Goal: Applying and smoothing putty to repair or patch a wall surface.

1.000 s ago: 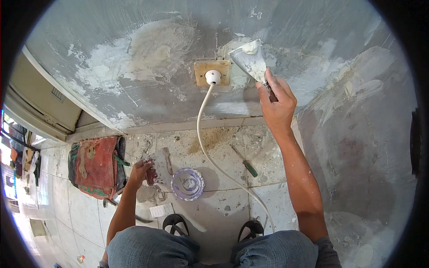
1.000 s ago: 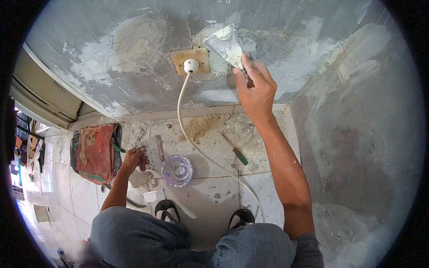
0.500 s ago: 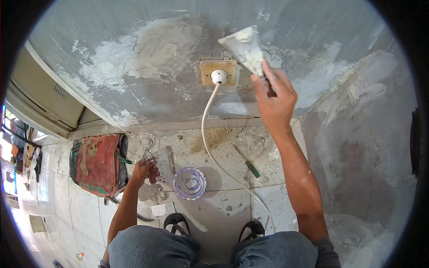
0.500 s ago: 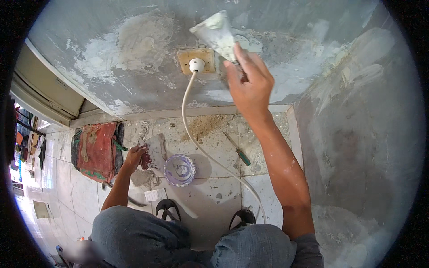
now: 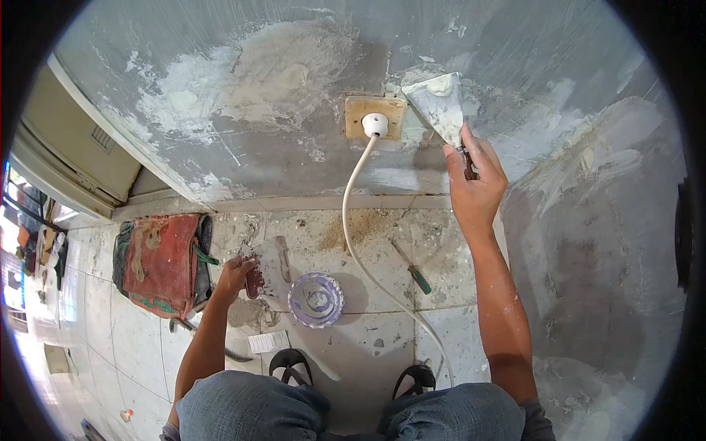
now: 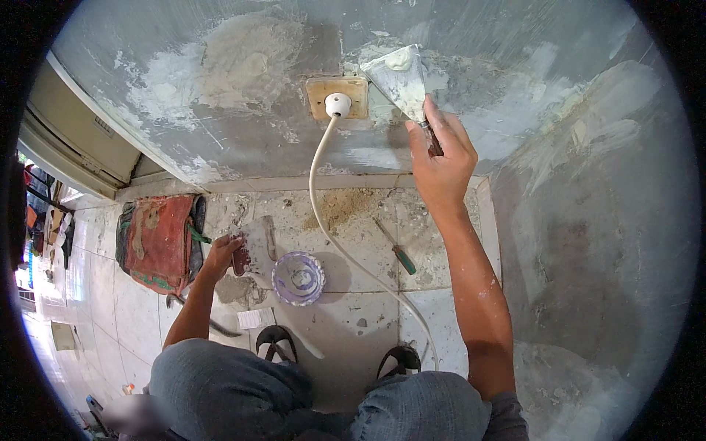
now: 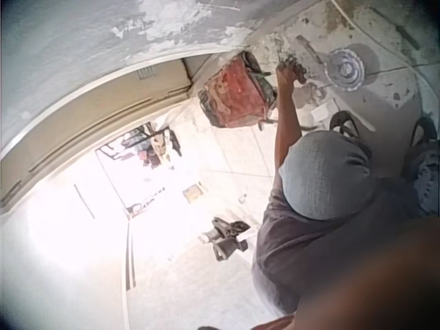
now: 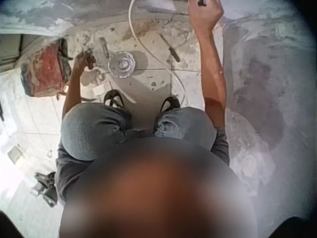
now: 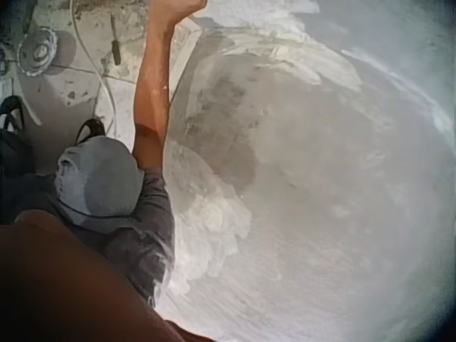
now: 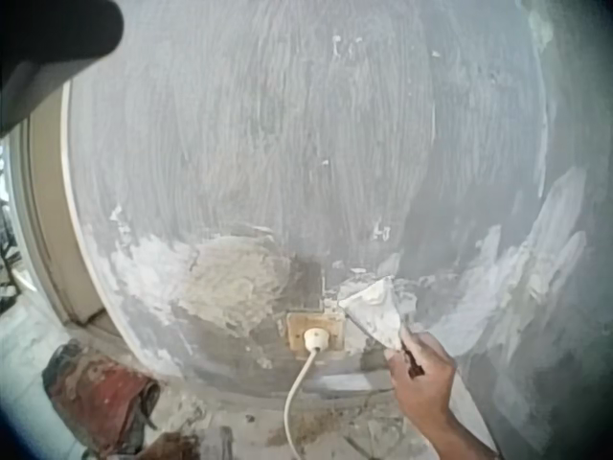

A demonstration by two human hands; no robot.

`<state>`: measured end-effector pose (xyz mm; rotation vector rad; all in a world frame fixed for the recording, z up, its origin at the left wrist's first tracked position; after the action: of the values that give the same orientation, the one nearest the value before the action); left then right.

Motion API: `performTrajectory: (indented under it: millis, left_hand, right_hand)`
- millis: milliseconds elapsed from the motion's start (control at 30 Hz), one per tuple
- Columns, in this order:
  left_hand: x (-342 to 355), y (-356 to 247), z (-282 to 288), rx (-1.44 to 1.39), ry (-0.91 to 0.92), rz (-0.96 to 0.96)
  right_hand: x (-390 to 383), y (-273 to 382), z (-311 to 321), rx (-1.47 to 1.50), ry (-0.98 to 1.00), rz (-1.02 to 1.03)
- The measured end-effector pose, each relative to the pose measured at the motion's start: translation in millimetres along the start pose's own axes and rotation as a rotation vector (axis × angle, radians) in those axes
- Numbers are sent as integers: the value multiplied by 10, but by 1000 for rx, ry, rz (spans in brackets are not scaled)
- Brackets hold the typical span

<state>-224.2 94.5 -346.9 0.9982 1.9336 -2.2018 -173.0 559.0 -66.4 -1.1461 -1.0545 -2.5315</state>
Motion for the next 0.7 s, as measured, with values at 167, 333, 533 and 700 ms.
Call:
performTrajectory:
  millis: [167,333,533,700]
  left_hand:
    - [45,116,117,25,8,13]
    - [9,22,4,-16,32,-8]
    - [-41,-51,-43,-18,26,17]
    - [-39,-32,-13,-11,33,-4]
  right_hand:
    - [71,32,-54,0,-11,16]
    - [217,161,-162,-17,-16,64]
    - [356,374,-239,154,4,83]
    - [175,169,89,24,9,57]
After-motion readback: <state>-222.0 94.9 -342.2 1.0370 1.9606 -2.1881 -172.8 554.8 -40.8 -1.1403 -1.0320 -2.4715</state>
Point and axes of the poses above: each hand's wrist, its own x-axis towards the middle knuckle, its own z-axis out of the back of the hand, y = z × x, the point moved 7 cm from there along x, towards the middle knuckle, and after that the axes turned 15 degrees about y, right-handed, at the moved point
